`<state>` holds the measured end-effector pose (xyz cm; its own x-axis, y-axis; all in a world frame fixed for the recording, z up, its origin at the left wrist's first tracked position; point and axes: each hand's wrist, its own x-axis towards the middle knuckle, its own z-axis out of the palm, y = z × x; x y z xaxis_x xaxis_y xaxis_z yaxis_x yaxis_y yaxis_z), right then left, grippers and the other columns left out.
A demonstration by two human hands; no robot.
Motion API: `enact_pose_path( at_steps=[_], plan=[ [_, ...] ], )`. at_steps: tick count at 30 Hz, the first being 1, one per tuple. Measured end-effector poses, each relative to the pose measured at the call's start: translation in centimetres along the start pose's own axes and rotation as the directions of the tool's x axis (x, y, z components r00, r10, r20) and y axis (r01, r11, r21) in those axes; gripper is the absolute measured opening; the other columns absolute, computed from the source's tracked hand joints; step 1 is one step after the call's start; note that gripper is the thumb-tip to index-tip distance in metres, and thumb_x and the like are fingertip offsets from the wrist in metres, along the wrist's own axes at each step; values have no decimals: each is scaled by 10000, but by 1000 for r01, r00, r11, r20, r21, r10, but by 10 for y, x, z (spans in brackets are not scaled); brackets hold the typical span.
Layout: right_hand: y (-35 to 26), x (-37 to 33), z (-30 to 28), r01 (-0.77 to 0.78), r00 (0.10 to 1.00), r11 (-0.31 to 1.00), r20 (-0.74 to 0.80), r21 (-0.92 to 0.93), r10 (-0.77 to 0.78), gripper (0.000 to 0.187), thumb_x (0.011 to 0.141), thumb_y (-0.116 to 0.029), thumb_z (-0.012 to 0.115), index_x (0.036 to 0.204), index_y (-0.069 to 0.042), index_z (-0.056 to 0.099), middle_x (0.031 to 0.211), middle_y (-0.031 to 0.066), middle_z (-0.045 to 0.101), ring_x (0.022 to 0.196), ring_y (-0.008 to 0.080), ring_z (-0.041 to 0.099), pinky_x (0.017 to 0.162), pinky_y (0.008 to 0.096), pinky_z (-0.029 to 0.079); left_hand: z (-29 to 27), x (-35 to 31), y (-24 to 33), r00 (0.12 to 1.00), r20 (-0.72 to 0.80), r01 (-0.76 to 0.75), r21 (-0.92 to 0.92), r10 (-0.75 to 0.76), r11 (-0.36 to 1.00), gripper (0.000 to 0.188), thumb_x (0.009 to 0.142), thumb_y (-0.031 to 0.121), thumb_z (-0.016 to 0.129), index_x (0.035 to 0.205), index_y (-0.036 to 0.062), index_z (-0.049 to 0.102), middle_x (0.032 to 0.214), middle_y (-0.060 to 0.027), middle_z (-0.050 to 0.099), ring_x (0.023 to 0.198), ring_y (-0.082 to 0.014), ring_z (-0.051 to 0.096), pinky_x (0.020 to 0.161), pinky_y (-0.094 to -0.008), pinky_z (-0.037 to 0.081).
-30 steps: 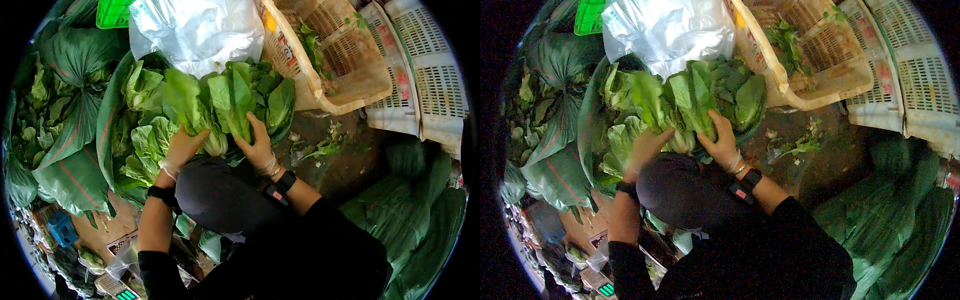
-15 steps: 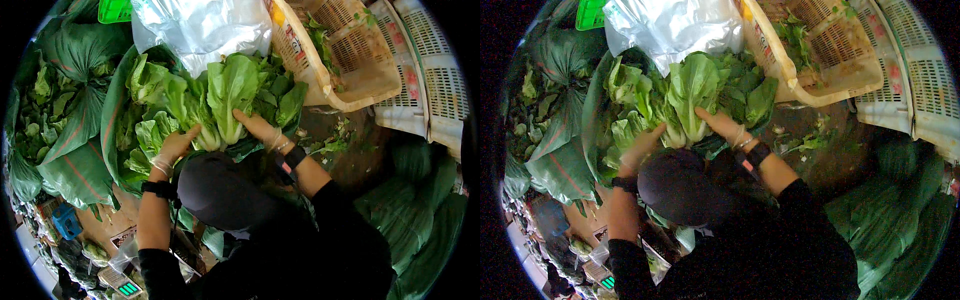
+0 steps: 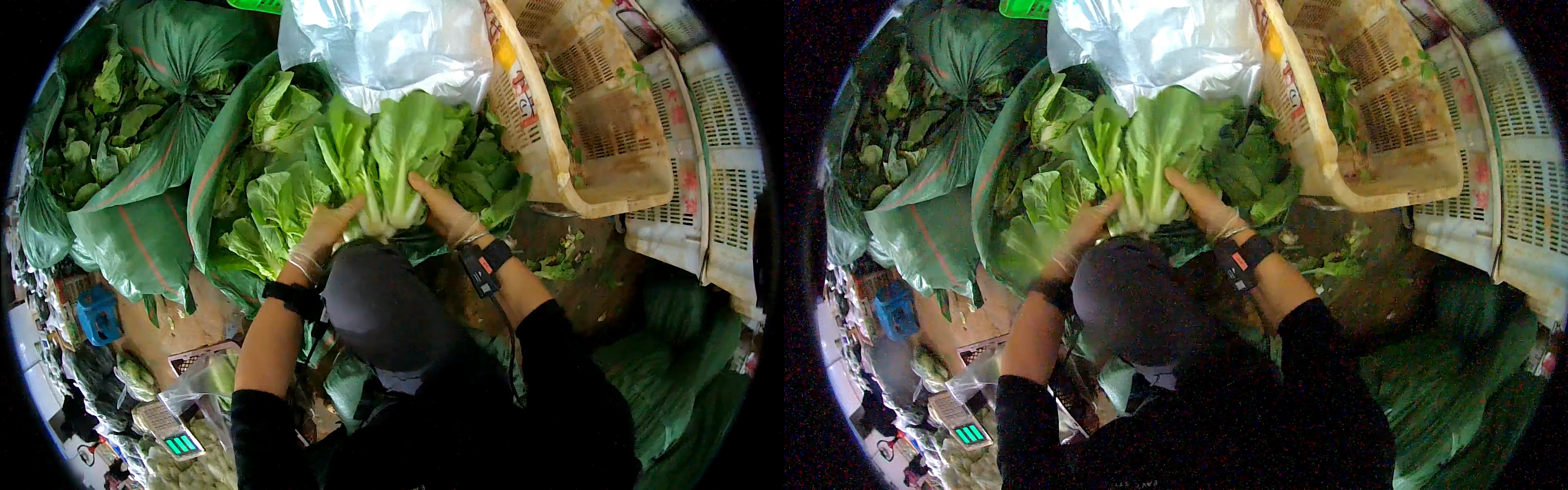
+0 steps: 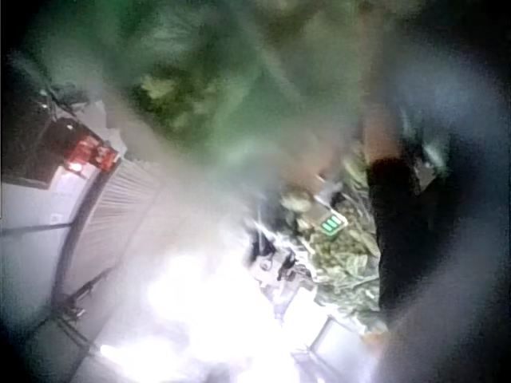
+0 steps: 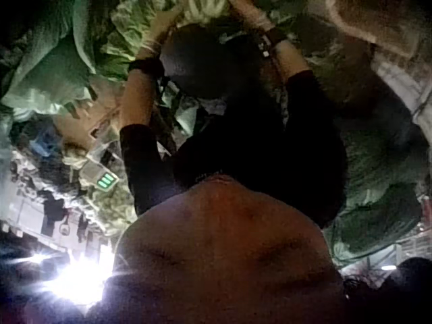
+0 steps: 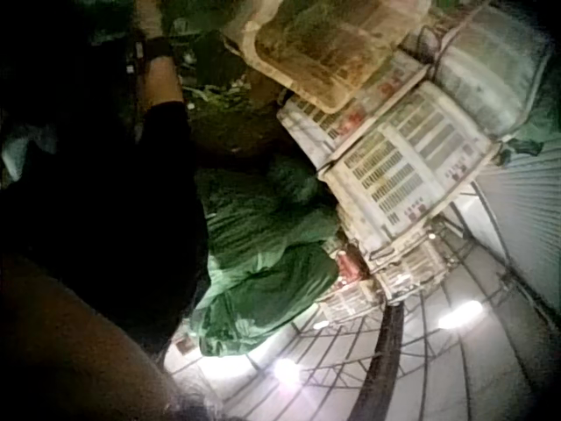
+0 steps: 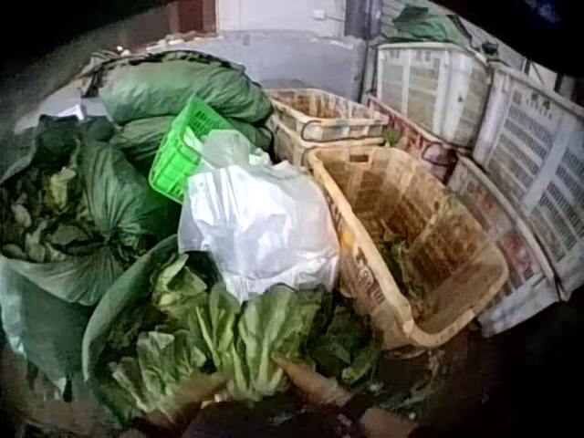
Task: The person sorts bunches of bok choy from large sacks, places them into clear plastic bags, and ties the bags closed.
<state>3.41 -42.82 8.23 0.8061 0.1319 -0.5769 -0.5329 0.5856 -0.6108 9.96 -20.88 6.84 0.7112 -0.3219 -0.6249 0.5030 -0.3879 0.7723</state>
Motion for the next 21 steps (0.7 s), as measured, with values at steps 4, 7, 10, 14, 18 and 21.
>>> enact_pose_path(
  at_steps=[4,7,10,14,18,21],
  plan=[
    [-47,-5,27,-46,989,953,123,-298,86,581,874,-508,447,1245,-61,442,1164,27,543,986,162,541,801,277,427,-24,-10,33,987,154,113,-457,-47,882,729,802,529,563,1149,-101,445,1027,-193,577,813,-232,600,617,-304,494],
    [-43,39,26,-157,968,956,154,-248,199,554,880,-477,460,1257,-73,431,1180,42,531,1014,165,532,857,331,434,-50,5,1,984,110,176,-524,-138,833,572,861,426,529,1207,-22,446,1121,-165,555,973,-282,582,743,-377,507],
    [-26,57,12,-28,976,991,213,-128,55,542,872,-425,513,1254,-52,419,1167,47,534,983,168,542,850,319,435,-18,1,11,993,93,115,-530,-77,840,577,860,419,538,1223,-19,441,1156,-160,537,959,-280,576,759,-410,497],
    [-15,43,21,-3,985,997,171,-80,17,574,841,-351,598,1273,-45,378,1192,69,503,1033,178,513,877,317,426,-2,8,12,977,182,196,-592,-108,781,544,894,453,445,1230,26,455,1142,-117,560,953,-228,582,795,-380,482],
    [-28,28,55,149,970,952,225,-267,-89,669,816,-382,624,1296,-20,329,1238,82,455,1102,183,449,934,314,371,-3,-41,57,996,57,86,-644,-64,760,511,903,439,437,1125,-10,543,997,-120,623,839,-199,606,736,-330,491],
    [-51,16,88,271,924,881,360,-387,-126,692,808,-379,636,1300,-10,319,1240,75,447,1115,178,422,967,311,327,-19,-57,51,1000,4,9,-578,-9,816,541,910,456,406,1121,-25,538,1017,-125,616,873,-197,596,784,-302,469]
  ],
)
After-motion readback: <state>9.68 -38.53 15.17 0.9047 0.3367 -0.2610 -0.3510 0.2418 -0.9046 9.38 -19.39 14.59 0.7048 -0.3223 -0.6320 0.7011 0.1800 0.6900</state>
